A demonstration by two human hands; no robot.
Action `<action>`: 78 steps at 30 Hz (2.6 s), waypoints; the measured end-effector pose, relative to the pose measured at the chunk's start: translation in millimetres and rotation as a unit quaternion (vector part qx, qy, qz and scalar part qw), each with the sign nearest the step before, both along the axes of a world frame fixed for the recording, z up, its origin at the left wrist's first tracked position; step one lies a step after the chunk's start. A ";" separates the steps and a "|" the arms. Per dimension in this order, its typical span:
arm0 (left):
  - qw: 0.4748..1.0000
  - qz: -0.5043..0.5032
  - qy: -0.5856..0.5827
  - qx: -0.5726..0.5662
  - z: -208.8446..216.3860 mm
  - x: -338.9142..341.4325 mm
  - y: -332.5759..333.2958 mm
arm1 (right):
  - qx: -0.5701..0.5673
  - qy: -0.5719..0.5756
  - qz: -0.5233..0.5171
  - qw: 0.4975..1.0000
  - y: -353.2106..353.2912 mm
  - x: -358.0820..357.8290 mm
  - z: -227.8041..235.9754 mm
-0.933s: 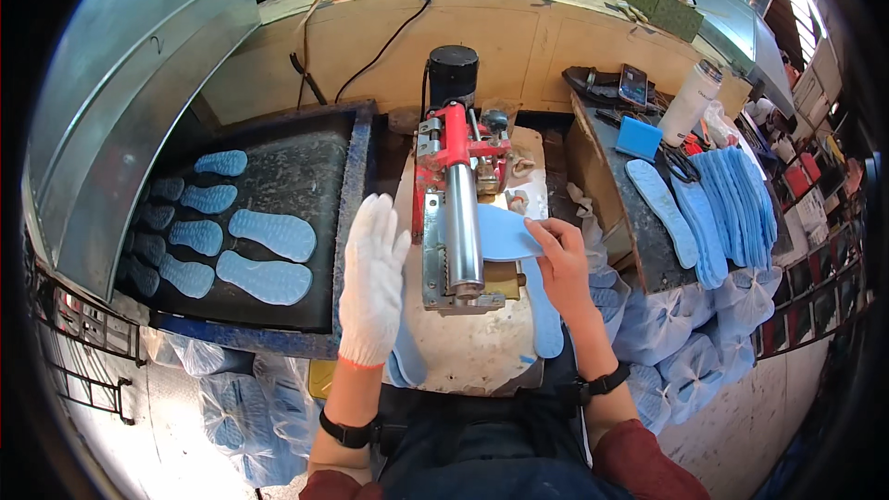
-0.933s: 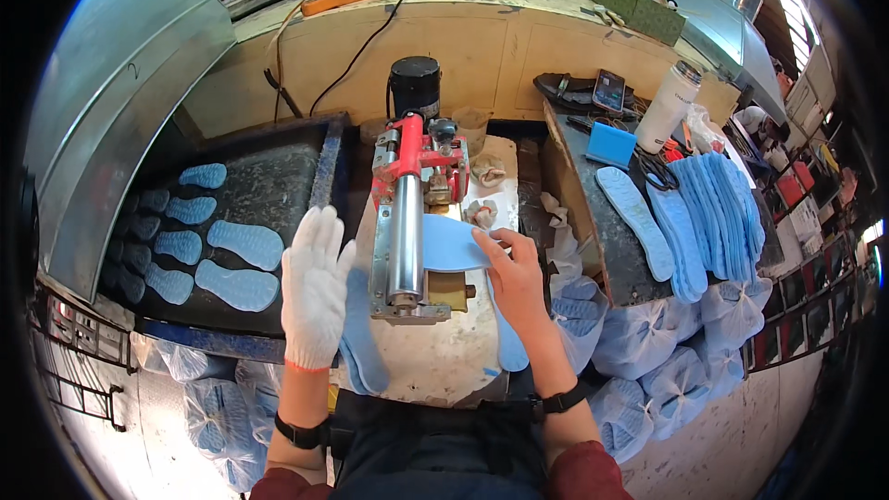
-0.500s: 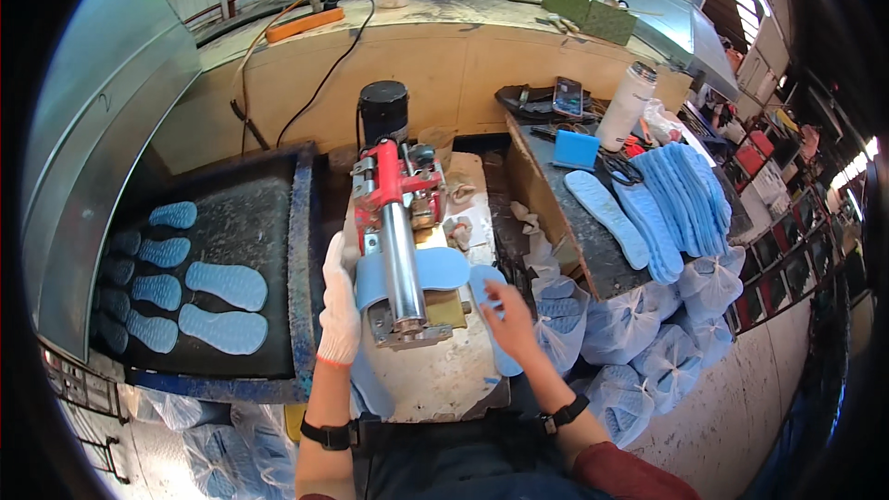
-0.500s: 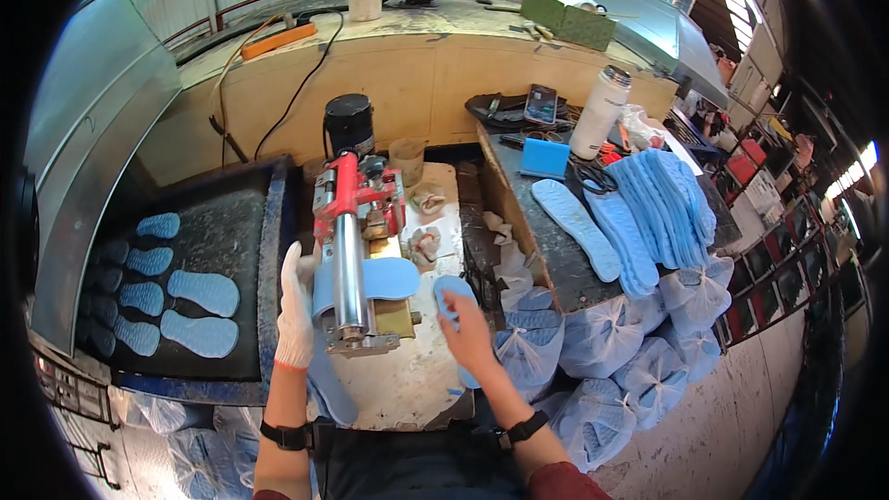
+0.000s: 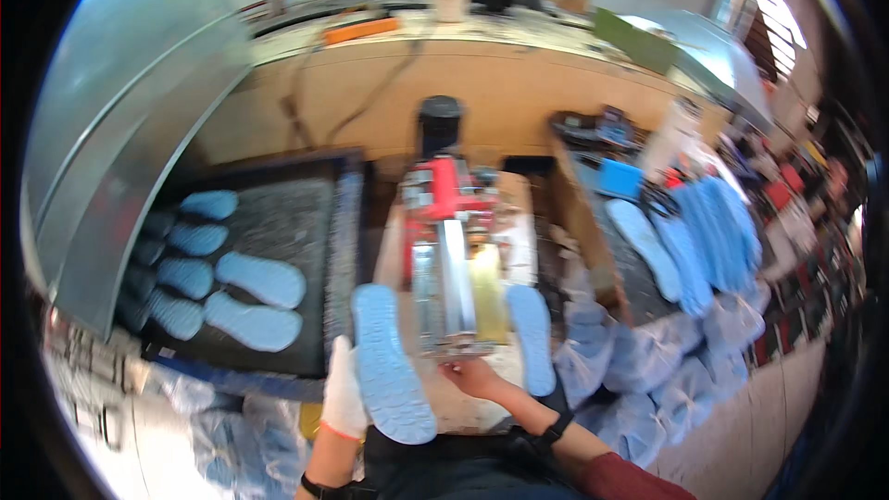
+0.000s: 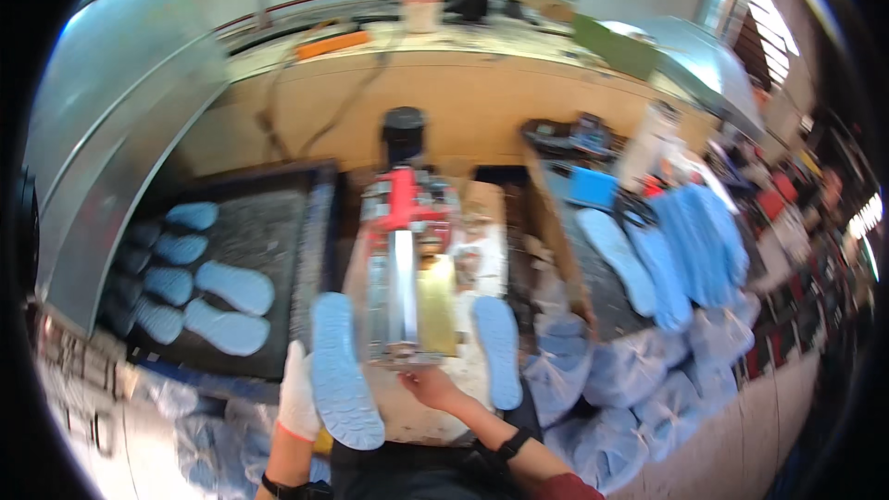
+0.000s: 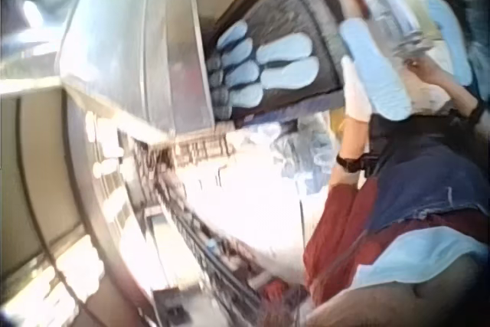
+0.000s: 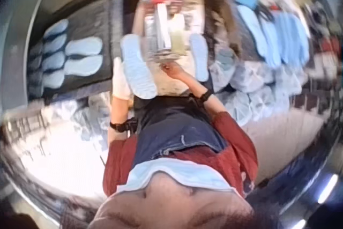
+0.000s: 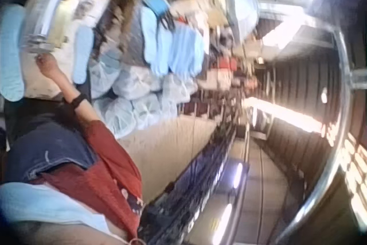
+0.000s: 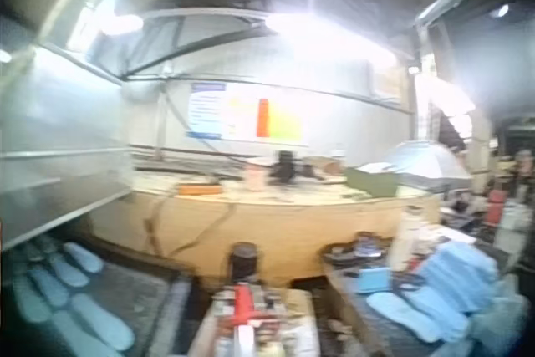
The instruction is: Applying a coating or adhesive to shoe insoles using a specialized roller machine.
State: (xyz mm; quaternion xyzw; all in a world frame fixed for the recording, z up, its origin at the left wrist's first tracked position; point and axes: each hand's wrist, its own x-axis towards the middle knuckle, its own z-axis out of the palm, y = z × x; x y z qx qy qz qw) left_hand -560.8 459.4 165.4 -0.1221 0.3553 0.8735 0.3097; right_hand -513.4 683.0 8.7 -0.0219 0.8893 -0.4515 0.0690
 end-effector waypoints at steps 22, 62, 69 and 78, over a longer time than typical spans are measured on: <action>0.924 0.367 -0.091 0.052 -19.9 -306.9 -76.6 | -0.115 -0.095 -0.040 0.988 -70.8 -31.2 16.8; 0.570 -0.144 0.514 -0.624 -80.0 42.1 37.6 | 0.054 -0.013 -0.263 0.963 67.4 41.9 31.8; 0.806 0.018 0.386 -0.448 -10.0 26.8 5.5 | -0.009 0.172 -0.366 0.914 111.2 47.9 101.4; 0.856 0.065 0.483 -0.173 63.1 -2.7 64.5 | 0.340 0.427 -0.170 0.821 89.9 0.0 182.7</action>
